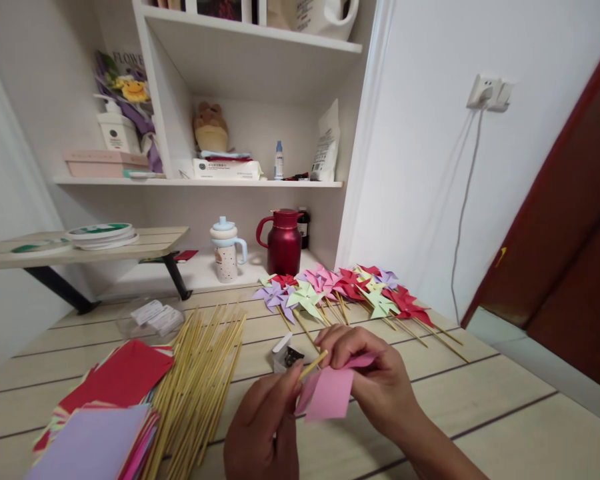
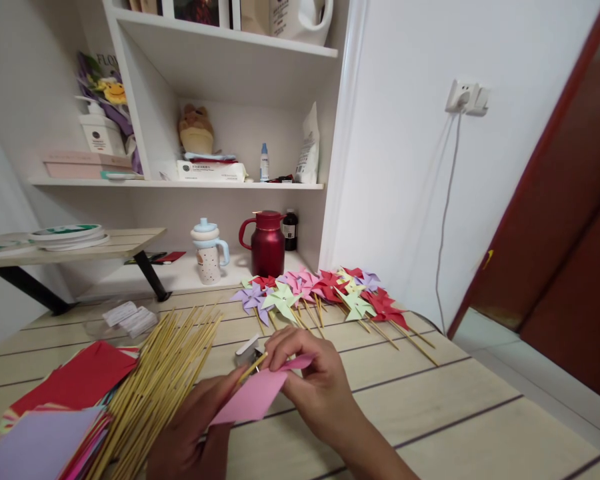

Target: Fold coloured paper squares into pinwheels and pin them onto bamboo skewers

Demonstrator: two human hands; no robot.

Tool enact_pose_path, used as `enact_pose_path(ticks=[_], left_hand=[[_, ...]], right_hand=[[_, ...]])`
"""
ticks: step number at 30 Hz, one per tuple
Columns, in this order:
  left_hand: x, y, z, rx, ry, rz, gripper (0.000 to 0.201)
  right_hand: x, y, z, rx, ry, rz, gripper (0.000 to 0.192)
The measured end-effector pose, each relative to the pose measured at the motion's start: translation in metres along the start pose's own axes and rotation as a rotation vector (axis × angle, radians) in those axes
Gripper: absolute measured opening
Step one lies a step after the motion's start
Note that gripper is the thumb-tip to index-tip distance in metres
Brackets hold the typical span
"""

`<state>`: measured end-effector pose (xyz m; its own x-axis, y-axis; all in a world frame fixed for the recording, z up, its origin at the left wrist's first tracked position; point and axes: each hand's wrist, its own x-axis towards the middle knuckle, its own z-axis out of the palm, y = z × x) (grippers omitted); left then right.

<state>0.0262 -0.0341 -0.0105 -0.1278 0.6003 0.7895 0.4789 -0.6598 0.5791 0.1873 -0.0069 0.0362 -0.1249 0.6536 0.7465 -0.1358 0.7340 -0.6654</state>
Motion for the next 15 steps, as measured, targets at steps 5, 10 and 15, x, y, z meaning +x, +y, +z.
enact_pose_path(ticks=[5, 10, 15], left_hand=[[-0.0011, -0.0048, -0.0002, 0.049, 0.012, 0.098, 0.034], [-0.0003, -0.0059, -0.0010, 0.090, 0.023, 0.171, 0.033], [0.0059, -0.0030, -0.0046, 0.186, 0.075, 0.290, 0.031]], right_hand=[[-0.0005, -0.0010, 0.0015, -0.012, 0.002, -0.012, 0.014], [-0.0059, -0.0003, 0.0019, -0.053, 0.061, 0.016, 0.018], [-0.0095, -0.0025, -0.0005, -0.196, 0.058, 0.079, 0.033]])
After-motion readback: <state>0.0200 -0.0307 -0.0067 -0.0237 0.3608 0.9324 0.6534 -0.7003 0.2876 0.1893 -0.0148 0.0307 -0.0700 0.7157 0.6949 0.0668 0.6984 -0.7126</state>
